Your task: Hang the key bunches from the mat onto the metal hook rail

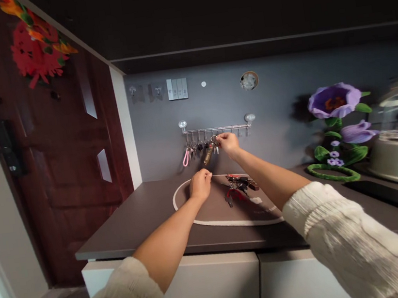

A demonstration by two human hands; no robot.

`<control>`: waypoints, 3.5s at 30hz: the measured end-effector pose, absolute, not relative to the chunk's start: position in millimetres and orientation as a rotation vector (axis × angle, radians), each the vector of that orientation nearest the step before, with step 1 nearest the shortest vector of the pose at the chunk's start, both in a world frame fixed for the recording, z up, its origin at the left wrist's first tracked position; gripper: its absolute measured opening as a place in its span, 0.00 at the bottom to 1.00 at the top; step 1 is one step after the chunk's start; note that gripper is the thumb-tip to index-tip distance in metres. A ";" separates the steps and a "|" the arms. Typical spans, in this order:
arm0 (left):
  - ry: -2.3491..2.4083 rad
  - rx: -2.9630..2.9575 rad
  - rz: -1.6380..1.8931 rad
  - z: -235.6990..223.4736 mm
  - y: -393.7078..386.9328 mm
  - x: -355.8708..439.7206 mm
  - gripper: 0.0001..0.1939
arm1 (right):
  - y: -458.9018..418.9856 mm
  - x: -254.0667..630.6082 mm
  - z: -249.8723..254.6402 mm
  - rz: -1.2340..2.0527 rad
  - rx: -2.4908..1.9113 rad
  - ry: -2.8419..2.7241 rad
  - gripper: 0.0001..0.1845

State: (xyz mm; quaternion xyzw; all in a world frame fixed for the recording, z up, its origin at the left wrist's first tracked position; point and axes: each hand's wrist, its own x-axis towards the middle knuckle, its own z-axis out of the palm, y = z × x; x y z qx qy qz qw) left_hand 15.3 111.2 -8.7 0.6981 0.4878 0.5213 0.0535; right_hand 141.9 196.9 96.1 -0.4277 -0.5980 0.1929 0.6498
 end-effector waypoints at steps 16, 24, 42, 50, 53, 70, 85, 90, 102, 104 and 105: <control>1.513 2.070 1.575 -10.0 113.8 15.4 0.08 | 207.2 133.5 94.2 0.170 -1.164 -1.264 0.10; 1.499 2.048 1.584 -10.1 114.0 14.8 0.08 | 213.2 135.7 81.9 0.159 -1.189 -1.265 0.09; 1.491 2.033 1.579 -9.9 114.9 13.7 0.07 | 219.9 140.9 71.6 0.241 -1.157 -1.250 0.11; 1.493 2.089 1.620 -9.1 112.9 11.1 0.07 | 200.2 147.4 77.0 0.312 -1.097 -1.254 0.11; 1.471 2.123 1.621 -8.2 110.6 9.9 0.07 | 190.4 151.1 81.6 0.343 -1.046 -1.270 0.10; 1.382 2.045 1.523 0.0 88.8 31.7 0.06 | 118.2 176.2 50.9 0.564 -0.996 -1.474 0.12; 1.446 2.158 1.380 -1.1 89.0 57.8 0.07 | 93.2 216.8 -1.3 0.300 -1.180 -1.724 0.10; 1.405 2.419 1.224 -8.2 97.2 55.0 0.09 | 83.0 215.8 -0.5 0.172 -1.268 -1.839 0.12; 1.488 2.780 0.883 -7.5 89.3 48.5 0.12 | 80.8 213.8 -1.8 0.157 -1.407 -1.830 0.13; 1.539 2.787 0.856 -6.2 87.5 48.2 0.10 | 81.0 213.6 -1.9 0.153 -1.412 -1.833 0.13; 1.561 2.786 0.849 -5.8 87.0 48.0 0.10 | 81.2 213.5 -1.9 0.153 -1.414 -1.836 0.13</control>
